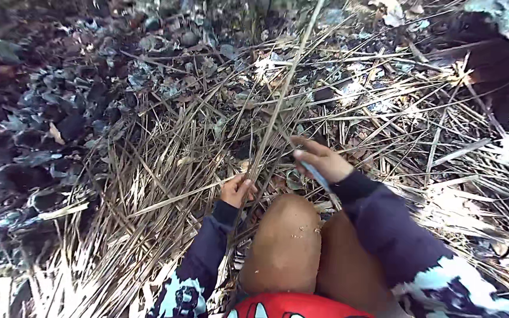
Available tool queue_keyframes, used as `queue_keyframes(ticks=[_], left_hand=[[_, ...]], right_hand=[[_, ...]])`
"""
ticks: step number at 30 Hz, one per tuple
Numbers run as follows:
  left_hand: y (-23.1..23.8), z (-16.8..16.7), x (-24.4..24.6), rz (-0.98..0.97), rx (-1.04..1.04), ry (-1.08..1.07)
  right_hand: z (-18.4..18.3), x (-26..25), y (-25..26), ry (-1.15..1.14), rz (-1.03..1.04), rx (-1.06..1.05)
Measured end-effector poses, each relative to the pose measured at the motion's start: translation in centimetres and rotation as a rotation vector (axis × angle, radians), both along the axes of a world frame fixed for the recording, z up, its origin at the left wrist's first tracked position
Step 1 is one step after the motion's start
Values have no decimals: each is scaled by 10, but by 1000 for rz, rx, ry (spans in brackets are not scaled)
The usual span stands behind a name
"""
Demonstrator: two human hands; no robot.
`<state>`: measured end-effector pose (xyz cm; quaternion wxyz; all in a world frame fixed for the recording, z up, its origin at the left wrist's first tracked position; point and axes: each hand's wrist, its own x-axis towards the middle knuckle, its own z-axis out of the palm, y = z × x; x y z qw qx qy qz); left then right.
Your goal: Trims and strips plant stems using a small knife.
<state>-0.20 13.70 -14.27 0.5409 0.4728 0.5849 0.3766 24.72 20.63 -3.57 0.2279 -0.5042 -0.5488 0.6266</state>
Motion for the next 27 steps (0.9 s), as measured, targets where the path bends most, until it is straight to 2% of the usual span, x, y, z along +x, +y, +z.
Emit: queue_keyframes(ticks=[3, 7, 8, 10, 12, 13, 14, 16, 18, 21, 23, 27], left_hand=[[-7, 1, 8, -100, 53, 60], [-23, -6, 2, -42, 19, 82], [-26, -8, -8, -18, -2, 182], [-33, -20, -39, 5, -102, 531], [-38, -20, -69, -47, -350, 910], [-42, -18, -80, -43, -404, 1022], [-48, -15, -87, -3, -370, 1056], [-52, -3, -89, 66, -133, 958], [-44, 15, -71, 21, 72, 692], [-22, 34, -22, -196, 71, 319], [-12, 30, 4, -296, 40, 237], [-6, 37, 43, -163, -2, 20]], right_hand=[[-24, -12, 21, 85, 2, -82], [-41, -9, 34, 216, -92, -129], [-36, -4, 37, 234, -138, -130], [-28, 6, 40, 266, -217, -128], [-25, 14, 39, 313, -274, -130], [-24, 16, 37, 330, -289, -138], [-23, 16, 35, 343, -301, -145], [-22, 15, 31, 361, -312, -152], [-19, 12, 26, 381, -315, -155], [-18, 10, 22, 455, -288, -139], [-15, 12, 19, 467, -283, -124], [-9, 24, 14, 484, -294, -31]])
